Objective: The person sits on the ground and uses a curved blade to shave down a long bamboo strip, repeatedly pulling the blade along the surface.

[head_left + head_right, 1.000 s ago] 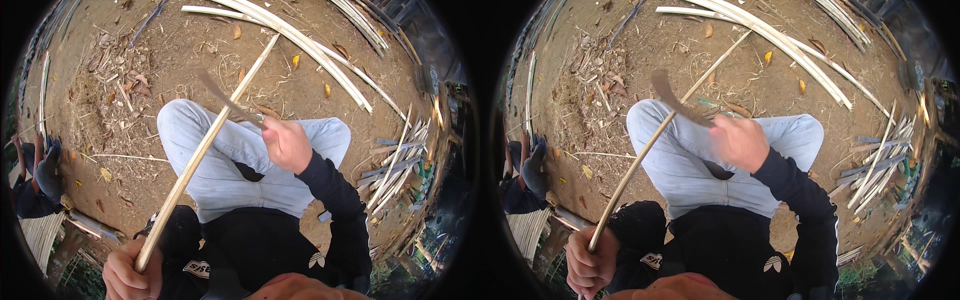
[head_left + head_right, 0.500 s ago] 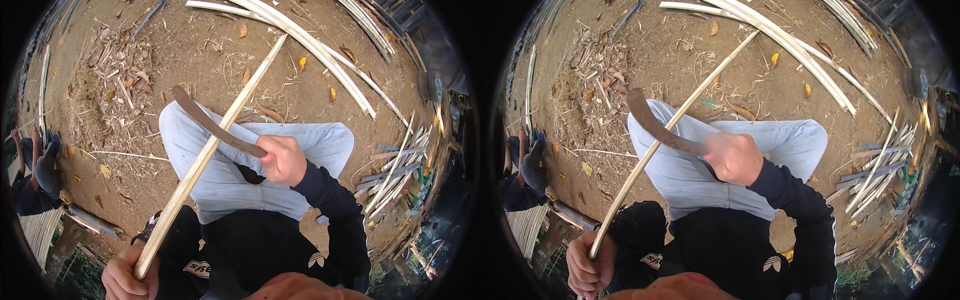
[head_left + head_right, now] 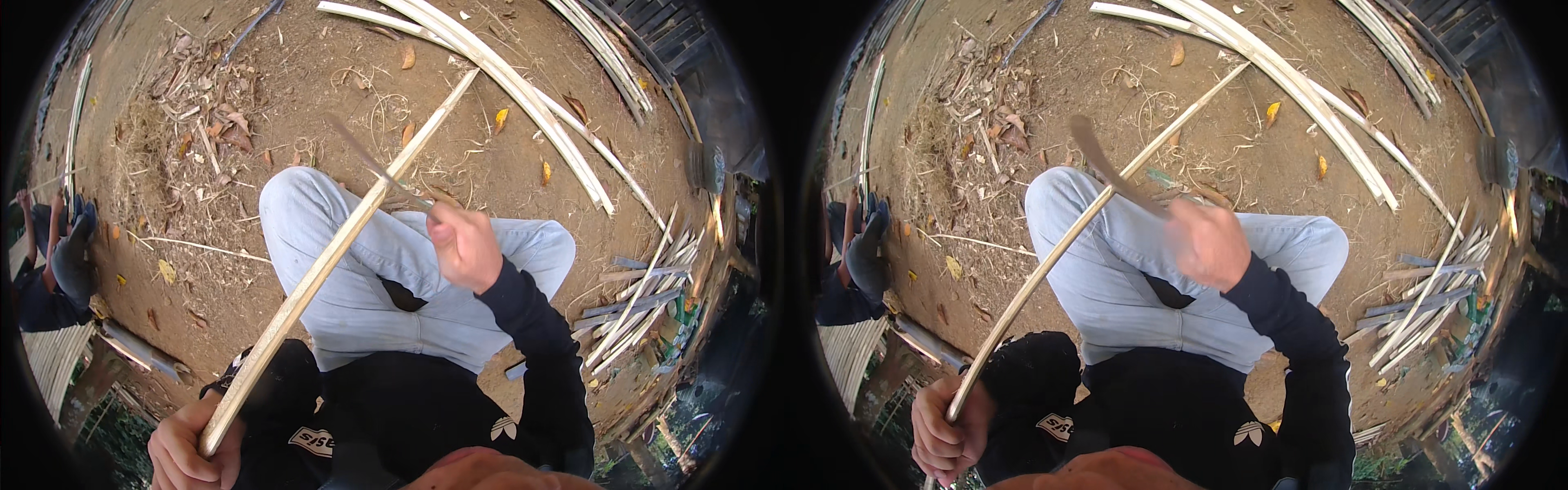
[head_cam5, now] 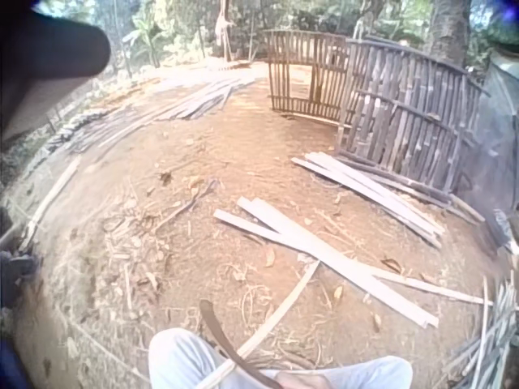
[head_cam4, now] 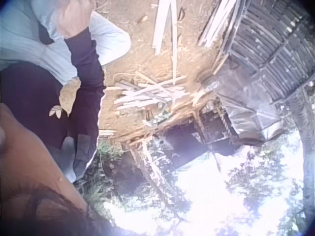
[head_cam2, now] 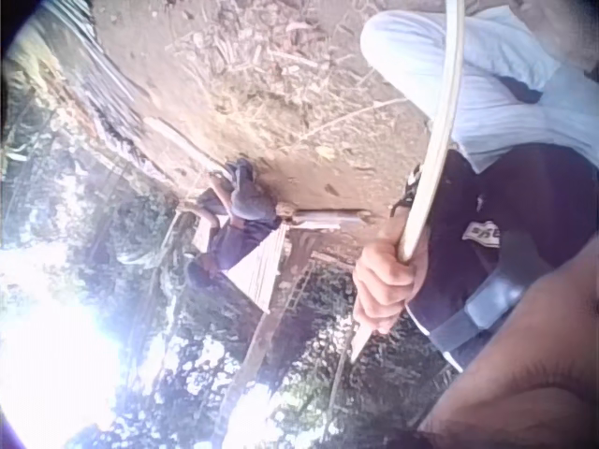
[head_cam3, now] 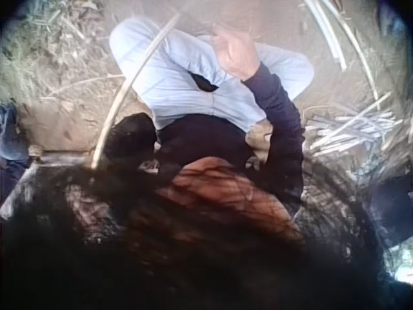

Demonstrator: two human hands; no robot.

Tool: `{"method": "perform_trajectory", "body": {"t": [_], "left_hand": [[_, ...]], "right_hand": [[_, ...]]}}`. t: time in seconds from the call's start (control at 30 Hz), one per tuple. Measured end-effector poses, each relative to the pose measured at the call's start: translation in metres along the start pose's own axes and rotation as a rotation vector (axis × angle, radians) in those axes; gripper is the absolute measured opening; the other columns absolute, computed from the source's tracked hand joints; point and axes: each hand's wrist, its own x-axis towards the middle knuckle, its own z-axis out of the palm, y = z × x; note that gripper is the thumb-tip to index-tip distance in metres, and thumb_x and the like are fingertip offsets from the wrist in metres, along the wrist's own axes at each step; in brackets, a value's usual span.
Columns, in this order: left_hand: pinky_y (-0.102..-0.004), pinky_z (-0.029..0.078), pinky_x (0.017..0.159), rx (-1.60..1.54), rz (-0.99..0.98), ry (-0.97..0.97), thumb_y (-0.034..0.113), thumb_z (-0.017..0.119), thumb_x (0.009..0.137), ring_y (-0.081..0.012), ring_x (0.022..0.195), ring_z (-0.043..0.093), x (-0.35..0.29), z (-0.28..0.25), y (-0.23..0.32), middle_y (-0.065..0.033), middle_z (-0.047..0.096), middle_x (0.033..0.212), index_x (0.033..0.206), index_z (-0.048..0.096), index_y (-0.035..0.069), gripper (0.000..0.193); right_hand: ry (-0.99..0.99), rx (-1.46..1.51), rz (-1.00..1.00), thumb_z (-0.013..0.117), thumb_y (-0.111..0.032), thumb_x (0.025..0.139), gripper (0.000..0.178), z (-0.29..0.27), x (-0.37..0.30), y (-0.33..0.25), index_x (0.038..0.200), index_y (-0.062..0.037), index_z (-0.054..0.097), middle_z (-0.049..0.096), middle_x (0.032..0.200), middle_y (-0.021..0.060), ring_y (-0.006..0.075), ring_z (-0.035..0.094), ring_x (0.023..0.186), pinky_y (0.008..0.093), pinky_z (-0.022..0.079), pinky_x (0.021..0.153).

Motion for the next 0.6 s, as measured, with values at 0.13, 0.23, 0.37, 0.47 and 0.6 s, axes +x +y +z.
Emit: {"method": "perform_trajectory", "body": {"t": [0.13,0.23,0.37,0.47,0.6], "left_hand": [[-0.0183,0.033,0.041,-0.036,0.013,-0.005,0.013,0.054,0.089,-0.0018,0.043,0.041,-0.001,-0.006,0.008,0.0080,0.046,0.055,0.077,0.051,0.010,0.013],[-0.0143,0.035,0.042,-0.072,0.027,0.003,0.008,0.063,0.081,-0.0001,0.043,0.043,-0.001,-0.014,0.031,0.0095,0.049,0.054,0.073,0.056,0.008,0.010],[-0.0208,0.035,0.042,-0.229,-0.043,-0.172,0.009,0.054,0.086,-0.0051,0.044,0.045,0.005,-0.009,0.005,0.0044,0.048,0.056,0.079,0.053,0.007,0.007],[-0.0267,0.036,0.043,-0.281,-0.084,-0.278,0.009,0.048,0.089,-0.0111,0.046,0.047,0.009,-0.006,-0.004,-0.0011,0.048,0.059,0.085,0.052,0.006,0.006],[-0.0230,0.036,0.043,-0.329,-0.050,-0.260,0.003,0.050,0.084,-0.0072,0.047,0.047,0.001,0.003,-0.006,0.0024,0.049,0.059,0.079,0.052,0.007,0.007]], "right_hand": [[0.017,-0.039,0.024,0.051,-0.018,0.084,0.019,0.001,0.011,0.012,0.073,-0.0026,0.048,0.053,0.062,0.0207,0.0416,0.055,0.058,0.0438,0.045,0.053],[-0.039,-0.047,0.074,0.047,-0.032,0.092,0.034,-0.008,0.010,0.004,0.076,-0.0032,0.051,0.053,0.063,0.0179,0.0397,0.056,0.059,0.0438,0.045,0.053],[-0.120,-0.043,-0.080,0.049,-0.032,0.091,0.031,-0.011,-0.004,-0.023,0.077,-0.0045,0.054,0.051,0.062,0.0158,0.0382,0.055,0.058,0.0430,0.045,0.051],[-0.154,-0.120,-0.023,0.052,-0.025,0.087,0.024,-0.024,0.002,-0.013,0.075,-0.0047,0.052,0.050,0.062,0.0153,0.0373,0.054,0.058,0.0421,0.044,0.050],[-0.135,0.014,-0.019,0.054,-0.014,0.080,0.015,-0.021,-0.010,-0.027,0.072,-0.0033,0.047,0.049,0.062,0.0164,0.0383,0.052,0.057,0.0428,0.042,0.049]]}}
